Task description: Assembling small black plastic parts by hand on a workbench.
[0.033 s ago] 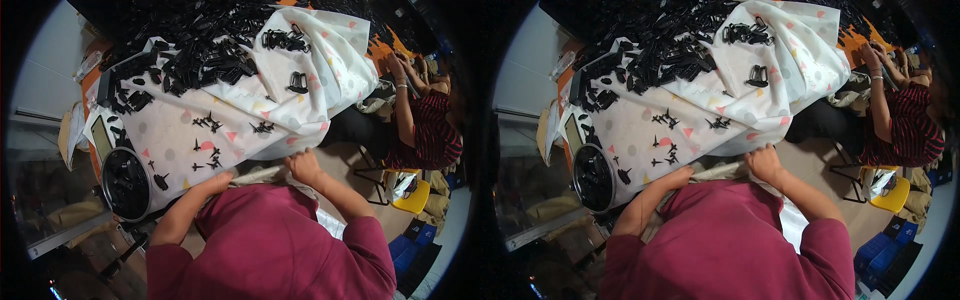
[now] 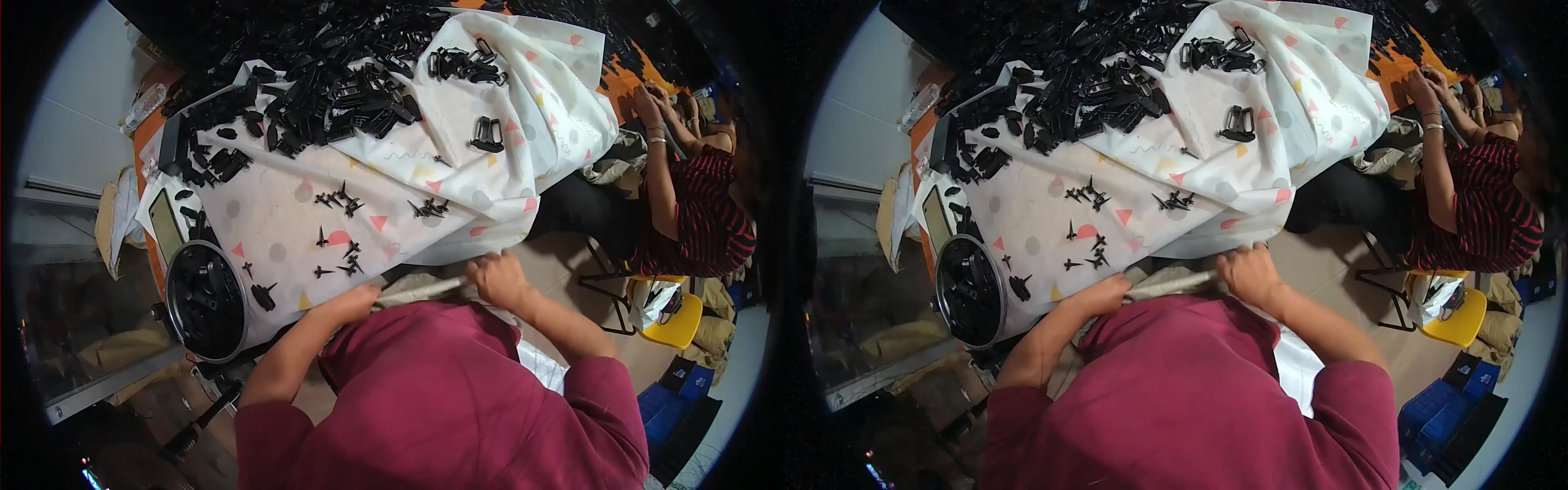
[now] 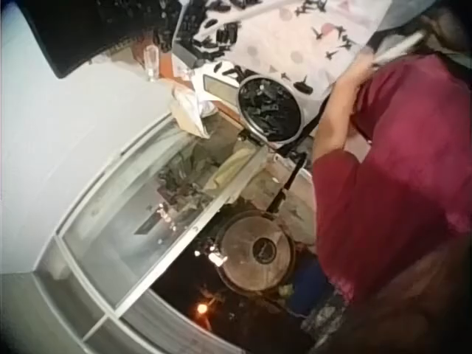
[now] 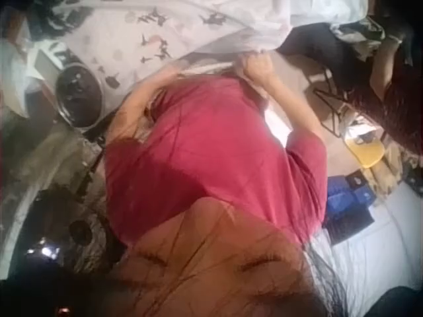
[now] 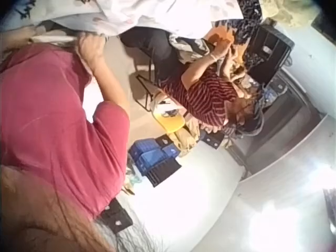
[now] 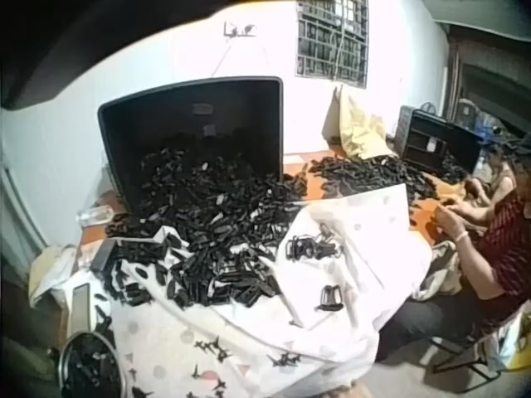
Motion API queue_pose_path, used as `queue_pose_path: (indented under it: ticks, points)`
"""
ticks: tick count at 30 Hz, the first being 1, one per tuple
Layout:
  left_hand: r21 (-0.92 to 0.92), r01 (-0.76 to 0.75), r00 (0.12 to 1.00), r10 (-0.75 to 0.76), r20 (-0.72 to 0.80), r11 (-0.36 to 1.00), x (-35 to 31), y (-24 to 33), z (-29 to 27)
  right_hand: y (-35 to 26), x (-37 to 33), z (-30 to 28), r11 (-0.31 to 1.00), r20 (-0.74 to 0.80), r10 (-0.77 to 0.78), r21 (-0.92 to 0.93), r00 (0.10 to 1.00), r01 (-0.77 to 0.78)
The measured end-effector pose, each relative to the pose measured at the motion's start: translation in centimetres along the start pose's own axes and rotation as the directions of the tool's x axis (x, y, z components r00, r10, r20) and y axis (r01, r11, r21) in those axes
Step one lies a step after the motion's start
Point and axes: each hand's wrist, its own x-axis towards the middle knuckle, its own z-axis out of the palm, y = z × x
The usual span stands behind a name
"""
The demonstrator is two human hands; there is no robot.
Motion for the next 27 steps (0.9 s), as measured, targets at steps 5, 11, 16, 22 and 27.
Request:
queue_pose_path:
  ticks: [5,11,16,22,27]
  points:
    - [0.363,-0.127,0.942,0.227,-0.249,0.923,-5.3,4.3,0.9,-1.3,-4.6,-2.4,0.992,-0.038,-0.037,0.12,0.999,0.041]
    - [0.075,0.177,0.932,-0.142,-0.333,0.981,-2.6,1.3,3.0,0.9,0.3,-4.2,0.754,-0.048,-0.081,0.65,0.996,0.093]
    - [-0.124,0.053,0.94,-0.091,-0.328,0.991,-5.2,3.0,1.5,8.4,6.9,-8.3,0.867,-0.396,0.433,0.427,0.81,-0.255]
    - [-0.411,0.074,0.782,-0.309,-0.541,0.908,-4.7,4.7,-10.1,10.3,10.3,-7.3,0.942,-0.469,0.324,0.235,0.822,-0.238]
    - [-0.265,0.209,0.076,-0.286,-0.955,0.941,1.1,-1.4,-20.5,10.4,11.7,-7.6,0.881,-0.45,0.337,0.462,0.827,-0.108]
